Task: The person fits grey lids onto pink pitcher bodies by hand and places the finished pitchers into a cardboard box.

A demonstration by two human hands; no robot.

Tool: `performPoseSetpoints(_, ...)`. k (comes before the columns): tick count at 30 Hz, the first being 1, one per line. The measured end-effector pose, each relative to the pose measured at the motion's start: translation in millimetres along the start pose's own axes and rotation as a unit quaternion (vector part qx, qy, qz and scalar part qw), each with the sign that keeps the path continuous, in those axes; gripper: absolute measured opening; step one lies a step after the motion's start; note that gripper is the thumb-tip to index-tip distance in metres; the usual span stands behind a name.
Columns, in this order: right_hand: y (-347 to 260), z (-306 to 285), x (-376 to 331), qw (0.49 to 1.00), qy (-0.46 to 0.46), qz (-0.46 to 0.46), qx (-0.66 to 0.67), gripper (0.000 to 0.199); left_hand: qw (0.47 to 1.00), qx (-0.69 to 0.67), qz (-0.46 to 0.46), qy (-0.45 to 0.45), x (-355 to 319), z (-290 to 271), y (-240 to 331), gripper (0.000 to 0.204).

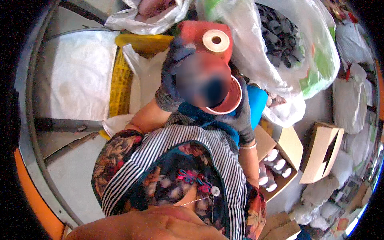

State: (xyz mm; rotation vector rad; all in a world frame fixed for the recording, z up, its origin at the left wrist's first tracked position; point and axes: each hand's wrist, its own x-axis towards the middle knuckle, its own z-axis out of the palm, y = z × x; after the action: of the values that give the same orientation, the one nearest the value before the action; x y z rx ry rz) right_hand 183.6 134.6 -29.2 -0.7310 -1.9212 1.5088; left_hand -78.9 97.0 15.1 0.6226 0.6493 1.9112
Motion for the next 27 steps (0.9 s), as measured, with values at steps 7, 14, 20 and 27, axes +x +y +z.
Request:
performPoseSetpoints(7,-6,17,-5,0.999,0.044,0.006,0.016,0.130,0.446,0.757,0.477,-0.017,114,-51,142,0.054)
performPoseSetpoints(14,-18,-16,20,0.992,-0.028,0.033,0.121,0.141,0.657,0.714,-0.013,-0.242,93,-93,77,0.051)
performPoseSetpoints(20,-38,-48,36,0.953,-0.225,0.106,0.173,0.123,0.921,0.213,-0.252,-0.207,4,6,1,0.059)
performPoseSetpoints(27,-33,-148,77,0.968,-0.041,0.162,-0.185,0.056,0.947,0.161,-0.240,-0.143,-12,-33,-3,0.053)
